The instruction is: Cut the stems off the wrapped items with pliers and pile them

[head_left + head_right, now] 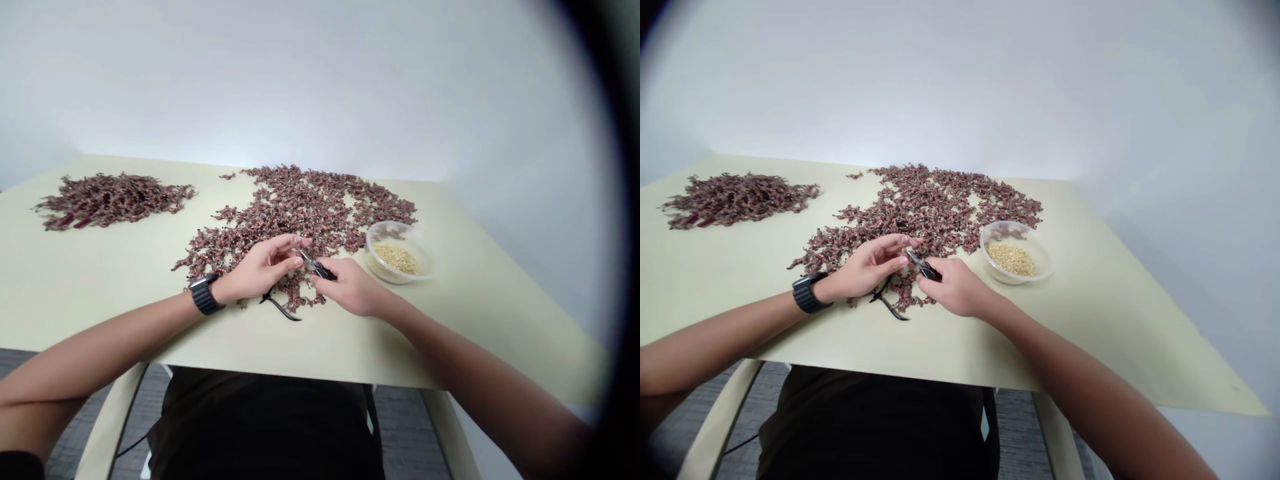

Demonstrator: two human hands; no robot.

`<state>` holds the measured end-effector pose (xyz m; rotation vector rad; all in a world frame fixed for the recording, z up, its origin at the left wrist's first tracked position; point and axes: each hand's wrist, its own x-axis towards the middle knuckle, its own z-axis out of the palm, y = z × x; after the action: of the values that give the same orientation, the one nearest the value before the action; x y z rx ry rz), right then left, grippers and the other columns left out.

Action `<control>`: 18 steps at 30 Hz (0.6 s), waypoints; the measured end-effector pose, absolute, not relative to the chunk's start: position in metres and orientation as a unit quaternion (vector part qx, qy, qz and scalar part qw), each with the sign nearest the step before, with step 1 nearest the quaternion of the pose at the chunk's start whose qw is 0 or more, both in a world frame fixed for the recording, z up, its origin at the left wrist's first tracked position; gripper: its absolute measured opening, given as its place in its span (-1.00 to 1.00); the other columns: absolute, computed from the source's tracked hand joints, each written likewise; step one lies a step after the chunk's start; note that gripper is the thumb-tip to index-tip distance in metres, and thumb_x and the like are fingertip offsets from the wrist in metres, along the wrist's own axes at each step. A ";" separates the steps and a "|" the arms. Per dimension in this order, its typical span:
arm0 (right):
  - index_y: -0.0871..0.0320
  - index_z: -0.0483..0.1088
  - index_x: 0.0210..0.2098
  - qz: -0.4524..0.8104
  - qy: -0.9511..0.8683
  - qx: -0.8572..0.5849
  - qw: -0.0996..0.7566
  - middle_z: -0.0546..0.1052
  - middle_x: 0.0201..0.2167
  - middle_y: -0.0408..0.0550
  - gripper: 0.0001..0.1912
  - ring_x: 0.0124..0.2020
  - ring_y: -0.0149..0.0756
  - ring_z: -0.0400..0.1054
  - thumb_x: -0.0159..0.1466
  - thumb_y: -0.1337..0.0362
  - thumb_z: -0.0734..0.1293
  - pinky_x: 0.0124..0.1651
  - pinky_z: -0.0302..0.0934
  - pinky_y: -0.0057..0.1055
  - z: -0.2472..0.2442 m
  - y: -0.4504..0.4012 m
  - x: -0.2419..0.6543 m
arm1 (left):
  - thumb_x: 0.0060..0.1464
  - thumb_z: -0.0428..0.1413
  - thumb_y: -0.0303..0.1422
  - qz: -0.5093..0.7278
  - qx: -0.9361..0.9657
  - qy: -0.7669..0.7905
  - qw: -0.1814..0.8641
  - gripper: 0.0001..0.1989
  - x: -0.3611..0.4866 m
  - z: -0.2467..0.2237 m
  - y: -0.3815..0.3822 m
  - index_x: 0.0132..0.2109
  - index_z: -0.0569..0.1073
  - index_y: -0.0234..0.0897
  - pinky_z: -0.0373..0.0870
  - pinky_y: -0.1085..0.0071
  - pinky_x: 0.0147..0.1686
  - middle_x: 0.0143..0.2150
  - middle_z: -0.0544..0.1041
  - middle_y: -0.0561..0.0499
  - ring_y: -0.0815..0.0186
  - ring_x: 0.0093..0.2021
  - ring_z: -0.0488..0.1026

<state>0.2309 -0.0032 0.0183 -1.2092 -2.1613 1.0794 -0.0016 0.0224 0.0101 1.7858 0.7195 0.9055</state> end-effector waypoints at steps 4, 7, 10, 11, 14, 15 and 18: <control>0.13 0.28 -0.45 0.451 -0.758 -0.422 0.211 0.35 -0.53 -0.20 -0.73 -0.47 -0.39 0.18 0.37 0.20 0.25 -0.39 0.03 -0.42 0.020 -0.003 0.230 | 0.36 0.10 -0.29 0.344 0.841 0.308 0.282 -0.52 -0.009 0.015 0.024 0.36 0.34 -0.23 0.46 0.16 0.16 0.28 0.47 -0.22 0.13 0.15 0.51; 0.12 0.20 -0.47 0.565 -0.690 -0.414 0.185 0.19 -0.56 -0.23 -0.69 -0.55 -0.44 0.02 0.36 0.16 0.26 -0.53 -0.12 -0.46 0.023 -0.004 0.230 | 0.37 0.03 -0.43 0.311 0.910 0.253 0.111 -0.46 -0.018 0.017 0.032 0.44 0.21 -0.24 0.40 0.10 0.25 0.36 0.39 -0.22 0.11 0.26 0.43; 0.10 0.12 -0.47 0.710 -0.573 -0.389 0.127 0.03 -0.57 -0.28 -0.64 -0.59 -0.48 -0.22 0.36 0.09 0.25 -0.61 -0.37 -0.46 0.027 -0.004 0.232 | 0.36 -0.09 -0.59 0.263 0.946 0.188 -0.005 -0.44 -0.026 0.019 0.039 0.43 0.19 -0.23 0.34 0.06 0.32 0.43 0.29 -0.18 0.14 0.34 0.34; 0.10 0.11 -0.48 0.739 -0.547 -0.377 0.110 0.00 -0.56 -0.29 -0.63 -0.59 -0.48 -0.26 0.37 0.07 0.24 -0.60 -0.42 -0.47 0.028 -0.005 0.233 | 0.35 -0.11 -0.61 0.255 0.950 0.179 -0.020 -0.44 -0.027 0.020 0.040 0.42 0.21 -0.22 0.32 0.06 0.33 0.44 0.28 -0.16 0.14 0.35 0.32; 0.10 0.11 -0.46 0.734 -0.550 -0.381 0.118 0.00 -0.55 -0.29 -0.65 -0.58 -0.47 -0.25 0.37 0.07 0.23 -0.59 -0.40 -0.47 0.028 -0.004 0.233 | 0.38 -0.06 -0.53 0.283 0.935 0.212 0.038 -0.49 -0.023 0.021 0.038 0.41 0.24 -0.22 0.35 0.08 0.30 0.43 0.29 -0.17 0.14 0.32 0.36; 0.10 0.12 -0.44 0.697 -0.581 -0.396 0.143 0.04 -0.55 -0.28 -0.66 -0.57 -0.46 -0.19 0.37 0.08 0.23 -0.58 -0.33 -0.47 0.027 -0.004 0.232 | 0.38 -0.01 -0.47 0.302 0.919 0.239 0.087 -0.50 -0.020 0.021 0.035 0.41 0.24 -0.23 0.38 0.10 0.27 0.41 0.33 -0.19 0.13 0.28 0.40; 0.11 0.18 -0.42 0.503 -0.709 -0.437 0.231 0.24 -0.52 -0.22 -0.72 -0.51 -0.42 0.07 0.37 0.13 0.26 -0.48 -0.07 -0.44 0.022 -0.003 0.230 | 0.37 0.08 -0.31 0.349 0.836 0.305 0.292 -0.53 -0.010 0.019 0.028 0.36 0.32 -0.24 0.49 0.19 0.11 0.30 0.45 -0.23 0.17 0.09 0.53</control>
<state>0.2295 -0.0034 0.0220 -1.2028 -1.9503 1.3829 -0.0098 0.0285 0.0189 2.2286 0.8125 0.9305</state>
